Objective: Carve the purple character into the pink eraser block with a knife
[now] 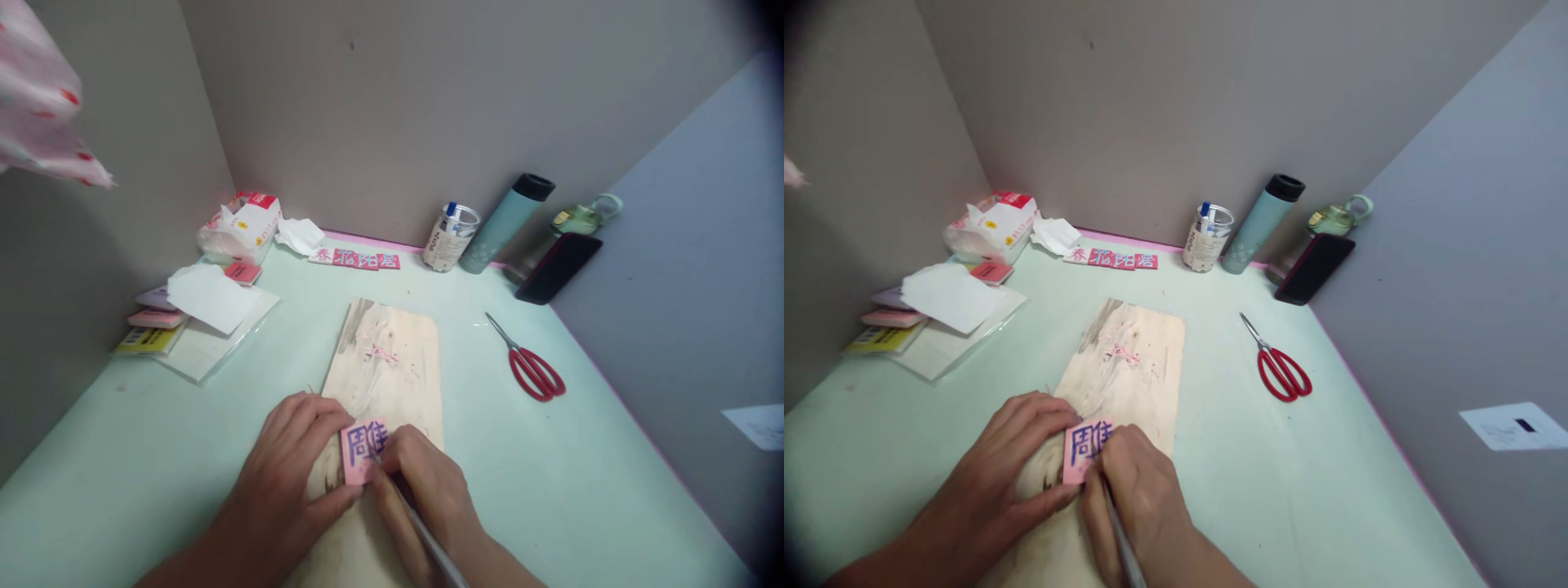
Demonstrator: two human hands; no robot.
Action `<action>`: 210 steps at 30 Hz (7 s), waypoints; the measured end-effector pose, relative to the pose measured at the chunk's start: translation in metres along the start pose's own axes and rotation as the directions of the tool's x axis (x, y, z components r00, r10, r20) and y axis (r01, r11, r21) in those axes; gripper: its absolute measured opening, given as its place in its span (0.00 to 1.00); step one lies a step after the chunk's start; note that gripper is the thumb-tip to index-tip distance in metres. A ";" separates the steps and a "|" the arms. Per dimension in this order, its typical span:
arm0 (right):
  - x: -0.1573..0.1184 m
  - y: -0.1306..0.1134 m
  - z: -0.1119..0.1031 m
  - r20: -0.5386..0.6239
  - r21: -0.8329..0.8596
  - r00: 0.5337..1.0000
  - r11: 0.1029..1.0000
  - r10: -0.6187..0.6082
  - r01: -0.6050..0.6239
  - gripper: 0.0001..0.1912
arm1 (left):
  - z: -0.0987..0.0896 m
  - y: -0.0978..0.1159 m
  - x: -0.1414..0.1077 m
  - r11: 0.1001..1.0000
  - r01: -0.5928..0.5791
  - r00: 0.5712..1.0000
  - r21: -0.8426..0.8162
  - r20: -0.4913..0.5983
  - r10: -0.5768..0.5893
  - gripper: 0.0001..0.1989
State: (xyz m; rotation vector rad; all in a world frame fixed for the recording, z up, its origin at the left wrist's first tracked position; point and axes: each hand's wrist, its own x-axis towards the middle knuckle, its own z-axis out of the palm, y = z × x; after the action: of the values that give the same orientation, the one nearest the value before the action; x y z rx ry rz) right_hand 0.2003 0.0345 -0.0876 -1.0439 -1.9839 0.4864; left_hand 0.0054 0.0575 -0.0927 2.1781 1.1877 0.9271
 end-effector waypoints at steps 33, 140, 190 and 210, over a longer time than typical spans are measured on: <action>0.009 -0.004 -0.019 0.064 -0.001 0.990 0.992 0.124 -0.124 0.09 | 0.007 -0.009 -0.009 0.999 -0.051 0.999 0.001 -0.004 0.051 0.09; 0.010 -0.016 -0.024 0.208 0.284 0.894 0.850 0.397 -0.443 0.09 | -0.002 -0.012 0.001 0.993 -0.066 0.991 0.094 0.125 0.054 0.23; 0.001 -0.016 -0.018 0.184 0.369 0.884 0.803 0.430 -0.468 0.09 | -0.003 -0.013 0.003 0.996 -0.042 0.995 0.072 0.097 0.035 0.21; -0.002 -0.009 -0.018 0.177 0.386 0.882 0.794 0.437 -0.471 0.10 | -0.002 -0.011 0.004 0.992 -0.077 0.994 0.103 0.082 0.069 0.23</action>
State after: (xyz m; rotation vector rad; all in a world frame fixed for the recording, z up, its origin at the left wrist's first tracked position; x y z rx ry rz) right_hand 0.2106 0.0272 -0.0723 -1.2291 -1.5712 1.1795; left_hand 0.0002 0.0665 -0.0976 2.3335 1.1504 0.8167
